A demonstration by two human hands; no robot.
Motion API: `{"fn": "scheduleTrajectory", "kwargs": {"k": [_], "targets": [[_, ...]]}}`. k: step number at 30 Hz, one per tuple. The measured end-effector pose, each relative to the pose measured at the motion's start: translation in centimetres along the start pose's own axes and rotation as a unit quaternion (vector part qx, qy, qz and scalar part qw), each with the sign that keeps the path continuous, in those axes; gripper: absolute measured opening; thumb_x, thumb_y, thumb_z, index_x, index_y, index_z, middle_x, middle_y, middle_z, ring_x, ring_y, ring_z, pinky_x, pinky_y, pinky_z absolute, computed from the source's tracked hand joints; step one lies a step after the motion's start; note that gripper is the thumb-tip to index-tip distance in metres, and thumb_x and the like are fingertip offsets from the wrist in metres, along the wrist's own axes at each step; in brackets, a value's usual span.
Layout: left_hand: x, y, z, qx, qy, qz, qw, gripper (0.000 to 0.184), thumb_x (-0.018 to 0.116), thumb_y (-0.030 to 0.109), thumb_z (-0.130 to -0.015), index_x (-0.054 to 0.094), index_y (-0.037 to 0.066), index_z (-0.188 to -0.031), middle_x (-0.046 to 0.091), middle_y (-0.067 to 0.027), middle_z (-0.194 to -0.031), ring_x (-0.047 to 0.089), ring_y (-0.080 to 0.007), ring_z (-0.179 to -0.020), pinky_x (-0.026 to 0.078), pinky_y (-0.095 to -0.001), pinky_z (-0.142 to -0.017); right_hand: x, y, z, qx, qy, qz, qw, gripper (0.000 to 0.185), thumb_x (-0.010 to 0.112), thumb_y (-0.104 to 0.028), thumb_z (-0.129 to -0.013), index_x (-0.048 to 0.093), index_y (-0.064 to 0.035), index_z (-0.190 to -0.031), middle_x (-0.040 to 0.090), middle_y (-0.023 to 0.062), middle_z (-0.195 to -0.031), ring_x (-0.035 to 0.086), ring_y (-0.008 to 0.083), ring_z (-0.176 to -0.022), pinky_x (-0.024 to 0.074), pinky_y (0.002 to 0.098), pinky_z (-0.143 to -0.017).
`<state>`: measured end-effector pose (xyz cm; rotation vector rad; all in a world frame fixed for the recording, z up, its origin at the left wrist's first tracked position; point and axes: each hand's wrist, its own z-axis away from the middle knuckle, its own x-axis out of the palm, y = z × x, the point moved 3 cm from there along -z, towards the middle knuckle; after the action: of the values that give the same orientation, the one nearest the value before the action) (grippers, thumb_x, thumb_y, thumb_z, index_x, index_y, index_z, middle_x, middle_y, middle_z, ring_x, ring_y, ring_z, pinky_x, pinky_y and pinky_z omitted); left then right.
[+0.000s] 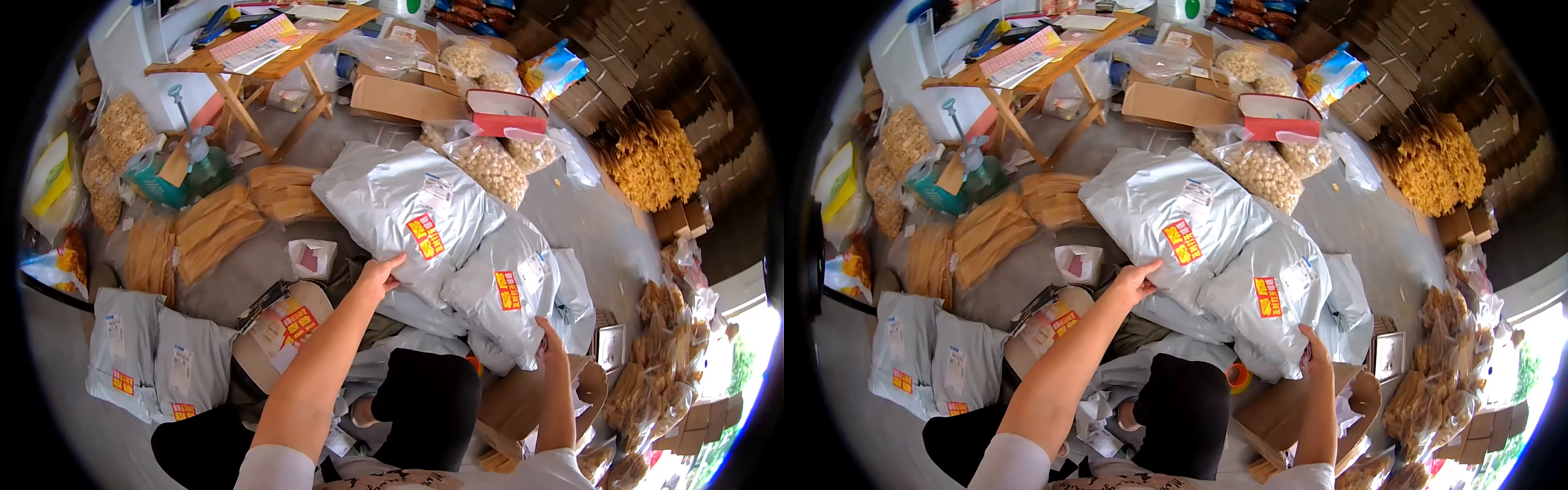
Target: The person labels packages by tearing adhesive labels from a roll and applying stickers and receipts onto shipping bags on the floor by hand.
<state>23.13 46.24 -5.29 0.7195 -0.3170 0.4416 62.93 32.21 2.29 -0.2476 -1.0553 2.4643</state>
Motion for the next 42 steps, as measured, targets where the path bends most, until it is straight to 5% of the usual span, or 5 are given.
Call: {"fn": "scheduleTrajectory", "kwargs": {"k": [5,11,20,32,42], "targets": [[0.5,1.9,2.5,0.208,0.099,-0.136,0.964,0.023,0.061,0.011,-0.067,0.053,-0.004,-0.051,0.050,-0.0108,-0.044,0.050,-0.0191,-0.036,0.042,-0.0300,-0.038,1.7,0.3,3.2,-0.036,-0.018,-0.109,0.993,0.037,0.065,-0.026,-0.067,0.055,-0.0046,-0.096,0.060,0.0091,-0.087,0.059,0.0238,-0.077,0.0500,0.0371,-0.070],[2.3,10.2,16.3,0.587,0.022,-0.226,0.777,0.019,0.054,0.015,-0.079,0.055,-0.003,-0.077,0.049,-0.0138,-0.067,0.049,-0.0177,-0.064,0.039,-0.0312,-0.060,4.9,-2.3,10.3,-0.048,-0.141,-0.187,0.971,0.057,0.056,-0.037,-0.070,0.045,-0.0028,-0.115,0.054,0.0136,-0.108,0.053,0.0305,-0.096,0.0439,0.0422,-0.083],[-13.1,17.7,39.8,0.452,0.159,-0.050,0.876,0.009,0.055,0.015,-0.080,0.058,0.007,-0.080,0.051,0.0050,-0.072,0.044,-0.0048,-0.068,0.036,-0.0195,-0.064,17.9,-6.2,19.2,-0.102,-0.249,-0.008,0.963,0.062,0.061,-0.036,-0.068,0.045,0.0010,-0.114,0.054,0.0137,-0.110,0.054,0.0297,-0.095,0.0445,0.0406,-0.083],[-47.9,13.0,52.4,0.633,0.285,0.274,0.665,0.009,0.048,0.015,-0.085,0.052,0.008,-0.084,0.050,-0.0001,-0.073,0.052,-0.0120,-0.063,0.045,-0.0249,-0.056,50.6,17.6,32.6,0.070,-0.517,0.048,0.851,0.044,0.059,-0.033,-0.074,0.049,-0.0044,-0.105,0.058,0.0081,-0.091,0.059,0.0192,-0.076,0.0497,0.0325,-0.066],[-69.0,-7.7,42.2,0.269,0.663,0.263,0.648,0.017,0.046,0.019,-0.085,0.052,0.007,-0.074,0.044,-0.0005,-0.060,0.041,-0.0098,-0.050,0.037,-0.0240,-0.044,54.8,42.2,30.7,0.191,-0.504,0.370,0.757,0.028,0.063,-0.030,-0.072,0.049,-0.0068,-0.078,0.045,-0.0003,-0.053,0.038,0.0106,-0.038,0.0295,0.0244,-0.034]]}}
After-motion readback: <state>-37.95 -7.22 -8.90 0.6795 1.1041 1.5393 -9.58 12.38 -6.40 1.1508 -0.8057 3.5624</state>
